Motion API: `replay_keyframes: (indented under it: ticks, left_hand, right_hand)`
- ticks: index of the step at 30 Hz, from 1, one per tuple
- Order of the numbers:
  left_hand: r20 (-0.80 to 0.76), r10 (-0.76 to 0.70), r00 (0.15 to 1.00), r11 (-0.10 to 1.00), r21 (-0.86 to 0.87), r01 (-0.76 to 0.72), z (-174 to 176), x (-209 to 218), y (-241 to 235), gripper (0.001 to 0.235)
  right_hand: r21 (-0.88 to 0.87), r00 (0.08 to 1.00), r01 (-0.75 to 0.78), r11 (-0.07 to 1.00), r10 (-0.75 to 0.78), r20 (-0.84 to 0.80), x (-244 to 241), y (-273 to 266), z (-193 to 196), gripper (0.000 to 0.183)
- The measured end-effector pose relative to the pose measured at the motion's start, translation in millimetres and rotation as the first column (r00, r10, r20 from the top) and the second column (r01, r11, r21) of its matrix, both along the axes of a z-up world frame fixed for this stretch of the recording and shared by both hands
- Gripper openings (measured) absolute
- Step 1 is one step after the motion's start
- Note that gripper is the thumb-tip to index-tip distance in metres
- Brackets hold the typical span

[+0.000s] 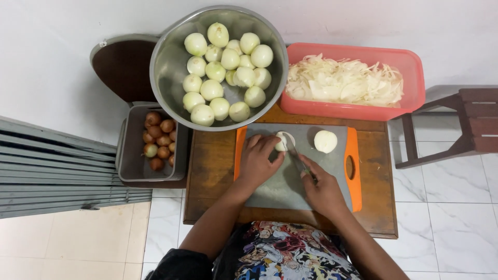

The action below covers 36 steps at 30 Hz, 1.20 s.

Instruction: The person slices peeled white onions into thin strips on a cutting board using a knife. Sliced onions accumulate on the board while whole peeled onions remain in a nearby bowl.

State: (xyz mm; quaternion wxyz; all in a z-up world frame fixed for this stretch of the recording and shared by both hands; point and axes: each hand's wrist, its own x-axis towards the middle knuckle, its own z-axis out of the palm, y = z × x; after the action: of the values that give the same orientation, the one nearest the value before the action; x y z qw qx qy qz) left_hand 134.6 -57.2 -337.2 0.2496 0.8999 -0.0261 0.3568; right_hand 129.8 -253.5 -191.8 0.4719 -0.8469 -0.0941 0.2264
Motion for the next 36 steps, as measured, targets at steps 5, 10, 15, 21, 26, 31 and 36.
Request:
replay_keyframes:
  ticks: [5, 10, 15, 21, 26, 31, 36]
  left_hand:
    - [0.017, -0.038, 0.999, 0.999, 0.015, 0.037, 12, -5, 0, 0.035]
    - [0.02, -0.085, 0.996, 0.996, 0.024, 0.084, 5, -5, -2, 0.036]
    - [0.043, 0.007, 0.999, 1.0, 0.02, -0.008, -1, -4, -3, 0.038]
    - [0.059, -0.036, 0.998, 0.998, -0.044, 0.039, 31, -9, 1, 0.033]
    - [0.066, -0.096, 0.993, 0.993, -0.056, 0.099, 19, -7, 1, 0.026]
    - [0.06, -0.114, 0.992, 0.993, -0.032, 0.116, 16, -9, 0, 0.024]
    - [-0.087, -0.153, 0.984, 0.985, 0.066, 0.159, 42, -10, 1, 0.032]
  right_hand:
    - [-0.018, 0.998, -0.045, 0.999, 0.046, 0.052, 2, 8, 0, 0.047]
    - [-0.106, 0.976, -0.121, 0.987, 0.138, 0.166, 14, 16, -26, 0.05]
    - [-0.205, 0.959, -0.166, 0.965, 0.206, 0.197, 17, 9, -42, 0.05]
    - [-0.141, 0.978, -0.134, 0.981, 0.154, 0.143, 15, 2, -20, 0.047]
    - [-0.053, 0.994, -0.101, 0.993, 0.103, 0.033, 11, 13, -5, 0.047]
    - [0.189, 0.974, -0.001, 0.982, 0.044, -0.224, 28, -4, -49, 0.047]
    - [-0.037, 0.996, 0.025, 0.999, -0.028, -0.086, 23, 1, 9, 0.045]
